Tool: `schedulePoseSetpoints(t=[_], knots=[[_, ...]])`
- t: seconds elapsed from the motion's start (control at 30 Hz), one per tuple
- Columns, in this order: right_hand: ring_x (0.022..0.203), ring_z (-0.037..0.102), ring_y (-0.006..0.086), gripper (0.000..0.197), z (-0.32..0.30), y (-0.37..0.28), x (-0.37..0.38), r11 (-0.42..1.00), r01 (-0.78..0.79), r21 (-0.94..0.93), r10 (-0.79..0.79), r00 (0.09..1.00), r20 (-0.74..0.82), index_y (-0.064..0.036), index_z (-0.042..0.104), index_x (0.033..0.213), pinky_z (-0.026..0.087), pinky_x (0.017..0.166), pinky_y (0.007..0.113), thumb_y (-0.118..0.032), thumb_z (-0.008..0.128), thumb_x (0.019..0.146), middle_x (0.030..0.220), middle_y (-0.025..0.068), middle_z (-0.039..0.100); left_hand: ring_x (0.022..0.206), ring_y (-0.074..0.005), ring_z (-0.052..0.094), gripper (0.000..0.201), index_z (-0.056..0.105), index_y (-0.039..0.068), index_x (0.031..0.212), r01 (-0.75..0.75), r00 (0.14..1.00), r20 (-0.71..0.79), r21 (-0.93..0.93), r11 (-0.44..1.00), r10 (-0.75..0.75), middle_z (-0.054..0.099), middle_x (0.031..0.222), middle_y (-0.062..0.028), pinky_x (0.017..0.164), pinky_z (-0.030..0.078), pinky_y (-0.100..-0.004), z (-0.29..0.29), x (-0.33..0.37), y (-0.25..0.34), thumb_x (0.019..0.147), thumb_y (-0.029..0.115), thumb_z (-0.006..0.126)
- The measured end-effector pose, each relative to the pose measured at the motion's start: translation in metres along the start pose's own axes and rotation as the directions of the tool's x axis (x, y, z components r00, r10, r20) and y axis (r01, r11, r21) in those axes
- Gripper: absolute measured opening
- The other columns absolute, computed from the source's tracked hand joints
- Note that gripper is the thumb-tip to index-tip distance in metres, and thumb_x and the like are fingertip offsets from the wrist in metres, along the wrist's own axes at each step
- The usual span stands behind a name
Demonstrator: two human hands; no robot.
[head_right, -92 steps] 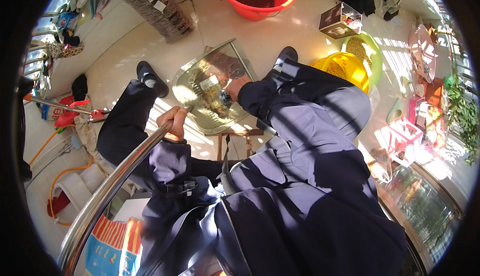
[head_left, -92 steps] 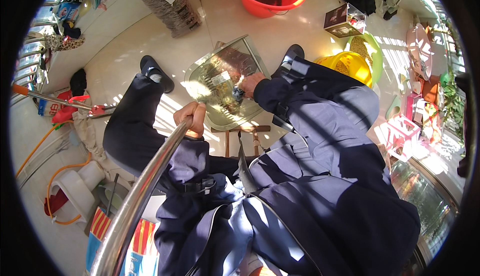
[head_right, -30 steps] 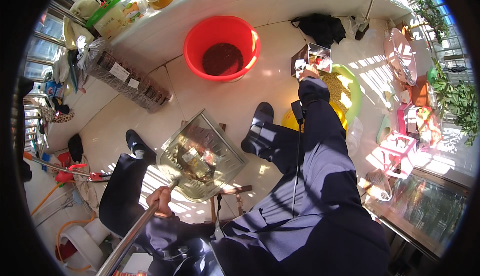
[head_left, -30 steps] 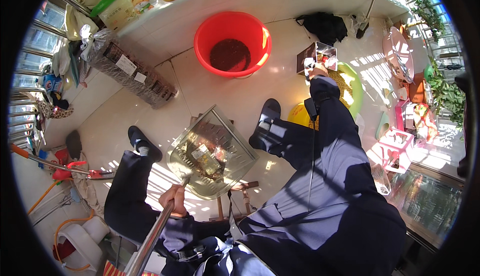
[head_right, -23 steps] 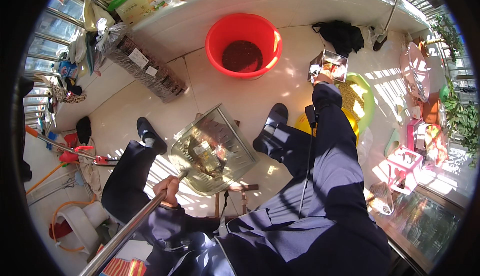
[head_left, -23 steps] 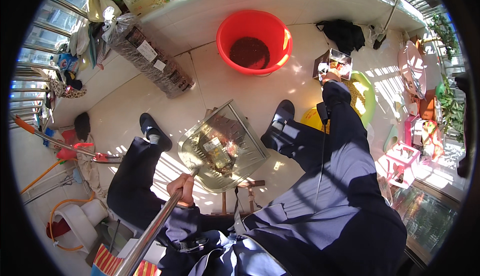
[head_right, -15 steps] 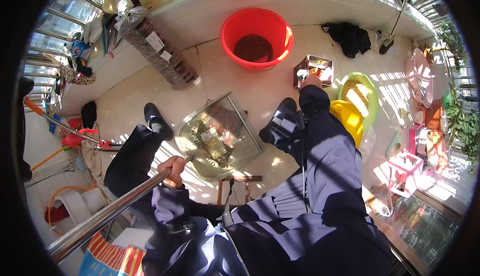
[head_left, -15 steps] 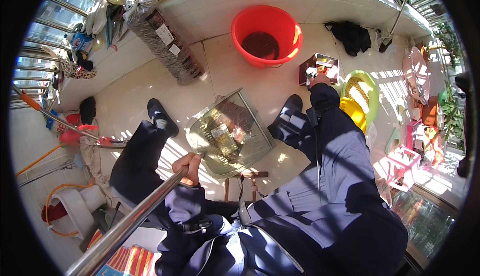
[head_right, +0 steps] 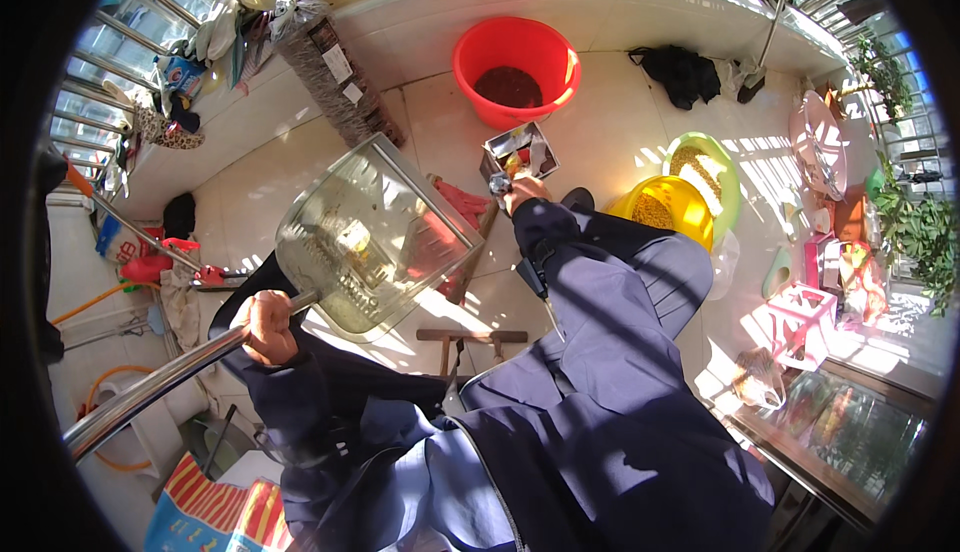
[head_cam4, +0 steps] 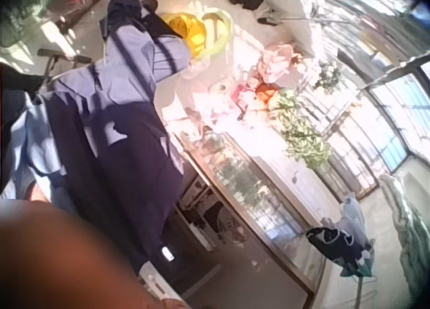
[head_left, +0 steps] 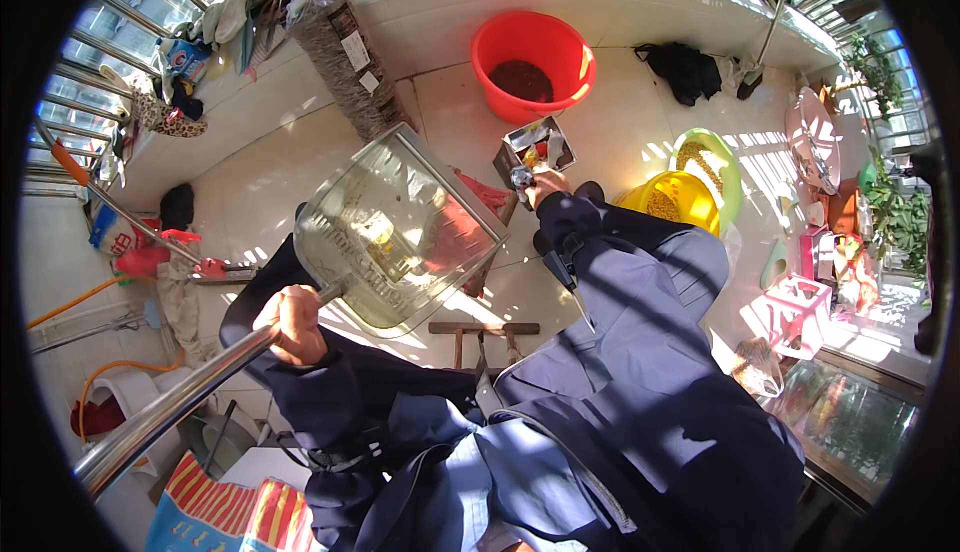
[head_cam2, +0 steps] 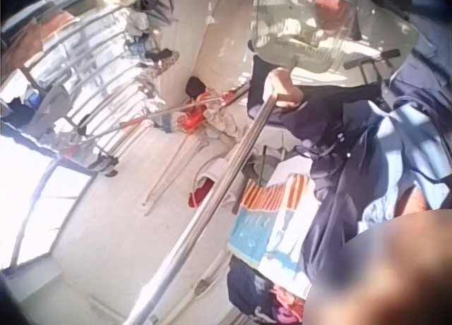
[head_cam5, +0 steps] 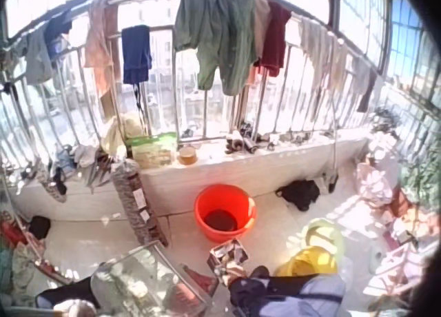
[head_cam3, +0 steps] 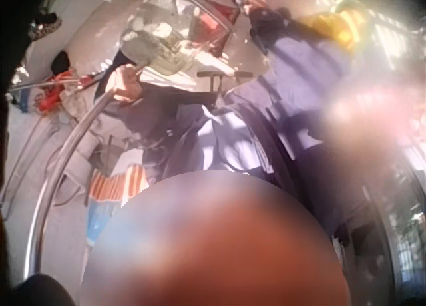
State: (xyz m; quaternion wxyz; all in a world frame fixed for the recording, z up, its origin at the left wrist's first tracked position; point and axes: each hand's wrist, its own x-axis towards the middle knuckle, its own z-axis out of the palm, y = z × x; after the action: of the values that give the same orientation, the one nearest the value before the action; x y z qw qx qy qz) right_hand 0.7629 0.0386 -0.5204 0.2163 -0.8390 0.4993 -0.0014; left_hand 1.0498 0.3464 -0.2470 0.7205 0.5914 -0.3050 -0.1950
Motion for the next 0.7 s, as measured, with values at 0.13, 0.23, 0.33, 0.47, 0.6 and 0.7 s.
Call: schedulePoseSetpoints(t=[0.13,0.23,0.33,0.47,0.6,0.7], knots=[[0.089,0.062,0.0336,0.035,0.008,-0.021,0.001,0.997,0.072,-0.03,-0.074,0.996,-0.042,-0.0034,0.067,0.094,0.049,0.081,0.042,-0.031,0.069,0.073,0.096,0.0151,0.066,0.044,-0.0126,0.03,0.033,0.037,0.007,0.056,-0.036,0.998,-0.054,-0.117,0.992,0.03,0.033,0.048,-0.0021,0.047,0.029,-0.0275,-0.022,0.0,0.015,0.085,0.007,0.052],[0.09,0.063,0.0312,0.029,0.001,-0.038,-0.01,0.976,0.212,0.052,-0.194,0.95,-0.245,-0.0073,0.067,0.093,0.05,0.082,0.041,-0.029,0.069,0.073,0.096,0.0114,0.066,0.043,-0.0122,0.029,0.034,0.037,0.008,0.056,-0.062,0.989,-0.141,-0.139,0.988,0.042,0.031,0.048,-0.0012,0.05,0.032,-0.029,-0.032,-0.007,0.019,0.087,0.008,0.051],[0.09,0.064,0.0282,0.023,-0.009,-0.06,-0.02,1.0,-0.012,0.005,0.012,0.99,-0.141,-0.01,0.066,0.089,0.05,0.08,0.04,-0.027,0.067,0.074,0.099,0.0082,0.064,0.043,-0.0114,0.029,0.036,0.036,0.01,0.055,-0.039,0.98,-0.197,-0.167,0.985,0.006,0.03,0.047,-0.0004,0.052,0.033,-0.0298,-0.037,-0.011,0.021,0.088,0.008,0.05],[0.104,0.06,0.0251,0.015,0.005,-0.094,-0.009,0.955,0.263,-0.134,-0.286,0.938,-0.196,-0.0117,0.066,0.088,0.052,0.077,0.038,-0.021,0.055,0.084,0.101,0.0041,0.061,0.042,-0.0107,0.027,0.037,0.033,0.012,0.055,-0.025,0.982,-0.19,-0.179,0.983,-0.01,0.026,0.046,0.0005,0.052,0.032,-0.03,-0.04,-0.007,0.026,0.089,0.011,0.049],[0.109,0.057,0.0303,0.024,0.042,-0.116,0.027,0.899,0.415,0.136,-0.387,0.902,-0.193,-0.0099,0.064,0.097,0.05,0.081,0.042,-0.027,0.052,0.087,0.111,0.0087,0.062,0.045,-0.011,0.027,0.039,0.031,0.013,0.056,-0.017,0.991,-0.136,-0.188,0.982,-0.009,0.026,0.048,0.0007,0.056,0.03,-0.0302,-0.04,-0.004,0.031,0.093,0.015,0.041],[0.11,0.057,0.0302,0.024,0.057,-0.115,0.027,0.929,0.367,0.042,-0.364,0.93,-0.057,-0.0093,0.063,0.099,0.049,0.083,0.042,-0.027,0.052,0.088,0.112,0.0092,0.061,0.045,-0.0112,0.027,0.037,0.031,0.013,0.056,-0.026,0.992,-0.124,-0.239,0.971,-0.004,0.025,0.047,0.0007,0.055,0.031,-0.0305,-0.038,-0.002,0.032,0.092,0.014,0.043]])
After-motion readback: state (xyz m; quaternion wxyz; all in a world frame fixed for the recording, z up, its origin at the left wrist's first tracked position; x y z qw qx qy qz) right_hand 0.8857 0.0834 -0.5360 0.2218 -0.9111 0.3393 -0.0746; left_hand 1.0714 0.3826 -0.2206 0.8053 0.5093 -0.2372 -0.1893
